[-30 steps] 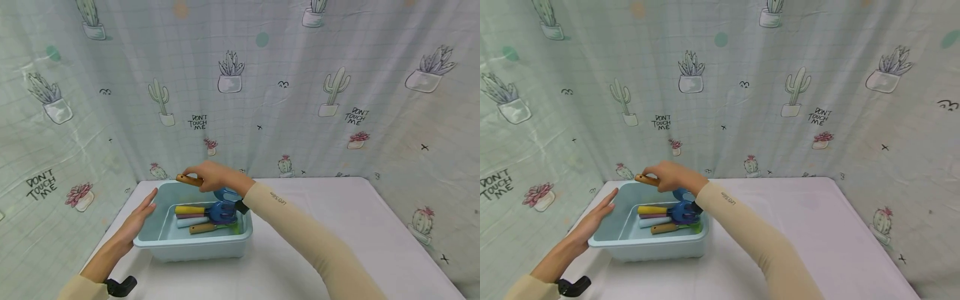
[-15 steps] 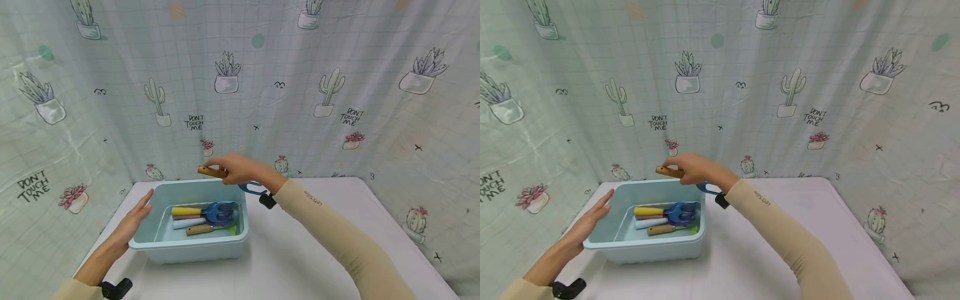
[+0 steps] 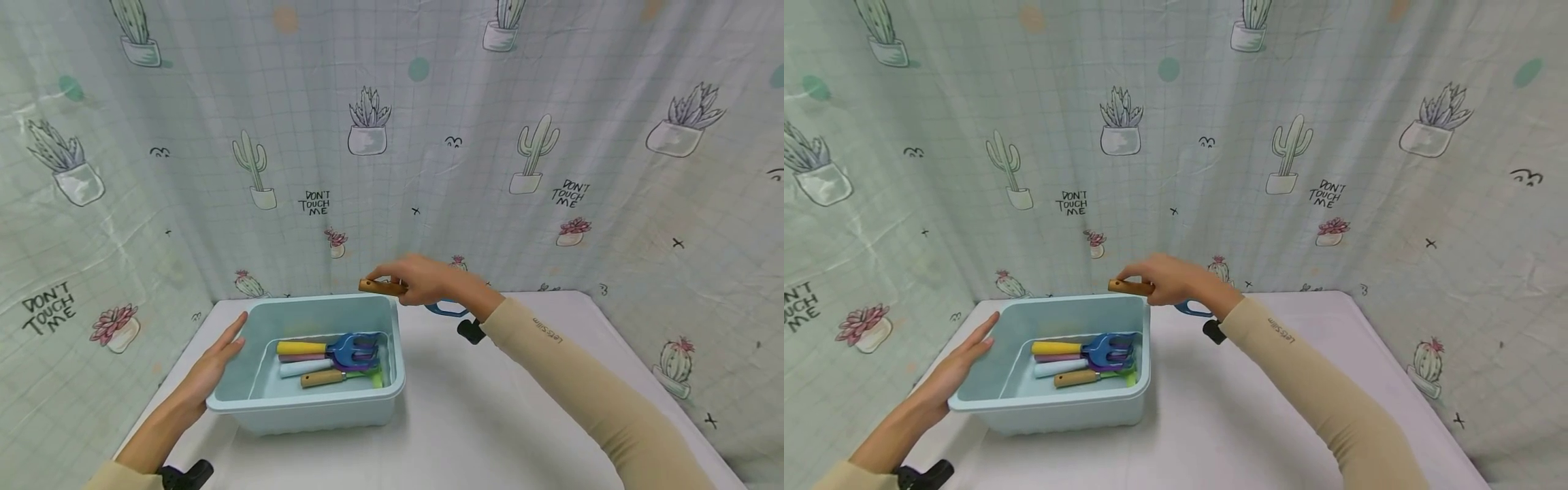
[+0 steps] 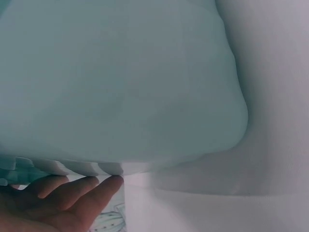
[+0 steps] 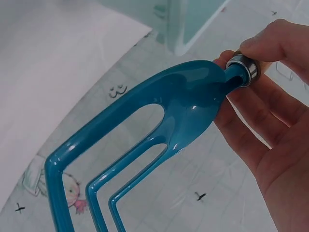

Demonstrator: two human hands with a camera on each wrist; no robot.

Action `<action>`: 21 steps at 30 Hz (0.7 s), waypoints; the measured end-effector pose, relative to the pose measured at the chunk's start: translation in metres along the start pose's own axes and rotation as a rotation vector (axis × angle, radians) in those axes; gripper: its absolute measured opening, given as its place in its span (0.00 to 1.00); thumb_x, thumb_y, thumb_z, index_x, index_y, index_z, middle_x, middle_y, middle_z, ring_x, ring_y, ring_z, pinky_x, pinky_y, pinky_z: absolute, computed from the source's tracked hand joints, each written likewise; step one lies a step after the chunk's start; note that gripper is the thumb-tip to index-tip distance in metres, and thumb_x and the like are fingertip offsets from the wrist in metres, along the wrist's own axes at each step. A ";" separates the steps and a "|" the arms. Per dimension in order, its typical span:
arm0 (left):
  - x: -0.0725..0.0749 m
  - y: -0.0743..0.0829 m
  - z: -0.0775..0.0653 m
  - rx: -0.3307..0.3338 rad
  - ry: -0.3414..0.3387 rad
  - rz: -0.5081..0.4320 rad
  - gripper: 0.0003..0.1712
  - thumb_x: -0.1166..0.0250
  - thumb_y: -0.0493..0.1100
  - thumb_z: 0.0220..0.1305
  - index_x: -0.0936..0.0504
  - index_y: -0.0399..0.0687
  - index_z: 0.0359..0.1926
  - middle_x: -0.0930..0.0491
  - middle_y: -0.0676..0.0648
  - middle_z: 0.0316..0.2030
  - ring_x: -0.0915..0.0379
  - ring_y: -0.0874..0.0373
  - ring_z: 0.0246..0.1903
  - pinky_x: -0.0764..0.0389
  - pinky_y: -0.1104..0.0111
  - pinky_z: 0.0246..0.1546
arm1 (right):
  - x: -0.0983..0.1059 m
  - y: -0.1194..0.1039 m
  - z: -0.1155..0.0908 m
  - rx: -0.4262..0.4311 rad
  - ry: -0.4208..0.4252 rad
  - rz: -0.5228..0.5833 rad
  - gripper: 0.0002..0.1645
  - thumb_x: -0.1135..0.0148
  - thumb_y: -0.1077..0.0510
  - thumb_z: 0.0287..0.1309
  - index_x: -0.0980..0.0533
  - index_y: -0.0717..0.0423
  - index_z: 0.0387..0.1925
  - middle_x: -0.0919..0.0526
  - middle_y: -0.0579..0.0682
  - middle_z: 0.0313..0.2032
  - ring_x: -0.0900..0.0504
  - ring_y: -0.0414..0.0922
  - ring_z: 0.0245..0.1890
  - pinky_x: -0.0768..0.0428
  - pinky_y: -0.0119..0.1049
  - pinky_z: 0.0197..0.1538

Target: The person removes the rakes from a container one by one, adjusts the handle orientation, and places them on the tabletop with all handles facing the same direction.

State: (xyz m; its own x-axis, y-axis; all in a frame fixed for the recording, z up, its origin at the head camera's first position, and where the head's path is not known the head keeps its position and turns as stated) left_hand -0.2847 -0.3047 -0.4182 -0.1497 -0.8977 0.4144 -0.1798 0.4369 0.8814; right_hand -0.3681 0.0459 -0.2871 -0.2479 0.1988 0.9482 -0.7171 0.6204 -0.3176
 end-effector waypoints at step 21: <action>0.003 -0.002 0.003 0.000 -0.015 -0.008 0.35 0.66 0.60 0.84 0.74 0.78 0.80 0.82 0.51 0.82 0.85 0.33 0.81 0.63 0.23 0.70 | -0.014 0.066 -0.041 -0.093 0.006 0.033 0.34 0.36 0.67 0.62 0.26 0.39 0.67 0.13 0.52 0.51 0.14 0.47 0.47 0.12 0.37 0.47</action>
State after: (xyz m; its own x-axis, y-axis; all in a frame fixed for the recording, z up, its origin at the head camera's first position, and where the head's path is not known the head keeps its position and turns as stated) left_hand -0.2871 -0.3078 -0.4197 -0.1630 -0.9002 0.4037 -0.1816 0.4296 0.8846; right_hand -0.3856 0.1155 -0.3205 -0.2660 0.2245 0.9375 -0.6450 0.6813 -0.3462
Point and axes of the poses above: each hand's wrist, its own z-axis towards the middle knuckle, its own x-axis out of the back of the hand, y = z × x, the point moved 6 cm from there along z, towards the middle knuckle
